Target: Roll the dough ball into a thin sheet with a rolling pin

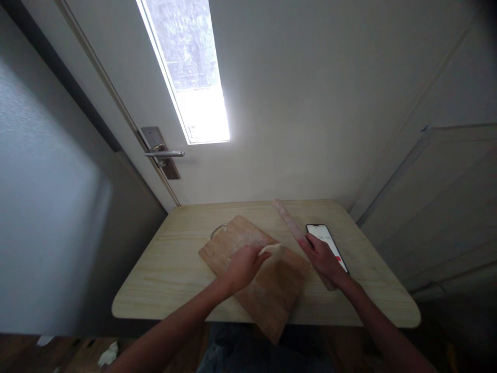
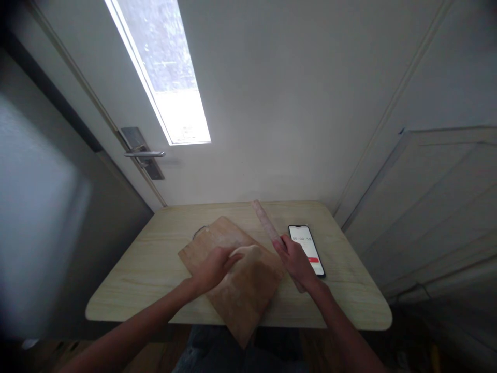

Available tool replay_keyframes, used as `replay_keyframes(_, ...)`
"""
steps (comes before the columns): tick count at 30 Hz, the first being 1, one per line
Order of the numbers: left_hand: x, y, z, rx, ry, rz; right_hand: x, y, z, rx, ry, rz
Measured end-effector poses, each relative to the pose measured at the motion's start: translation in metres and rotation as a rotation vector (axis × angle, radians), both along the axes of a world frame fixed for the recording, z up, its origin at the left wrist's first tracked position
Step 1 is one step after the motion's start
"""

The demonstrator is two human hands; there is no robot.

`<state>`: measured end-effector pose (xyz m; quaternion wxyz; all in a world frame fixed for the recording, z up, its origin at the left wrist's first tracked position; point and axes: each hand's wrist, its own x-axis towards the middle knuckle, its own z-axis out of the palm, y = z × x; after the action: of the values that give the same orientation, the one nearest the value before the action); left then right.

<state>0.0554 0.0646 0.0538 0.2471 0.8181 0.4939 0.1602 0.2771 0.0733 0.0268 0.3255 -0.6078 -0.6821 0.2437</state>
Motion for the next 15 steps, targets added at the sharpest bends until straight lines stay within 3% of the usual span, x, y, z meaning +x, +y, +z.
replay_keyframes(4, -0.013, 0.016, -0.016, -0.175, -0.253, 0.242, 0.002, -0.001, -0.002, -0.022, -0.026, 0.001)
replay_keyframes(7, -0.027, 0.018, -0.031, 0.046, -0.23, 0.341, 0.001, -0.004, -0.005, -0.035, -0.039, 0.018)
replay_keyframes(10, -0.029, 0.009, -0.031, 0.311, -0.072, 0.228, -0.002, -0.004, -0.008, -0.045, -0.036, 0.031)
replay_keyframes(15, 0.008, -0.003, -0.023, 0.326, 0.17, -0.054, -0.013, -0.001, -0.006, -0.065, -0.058, 0.053)
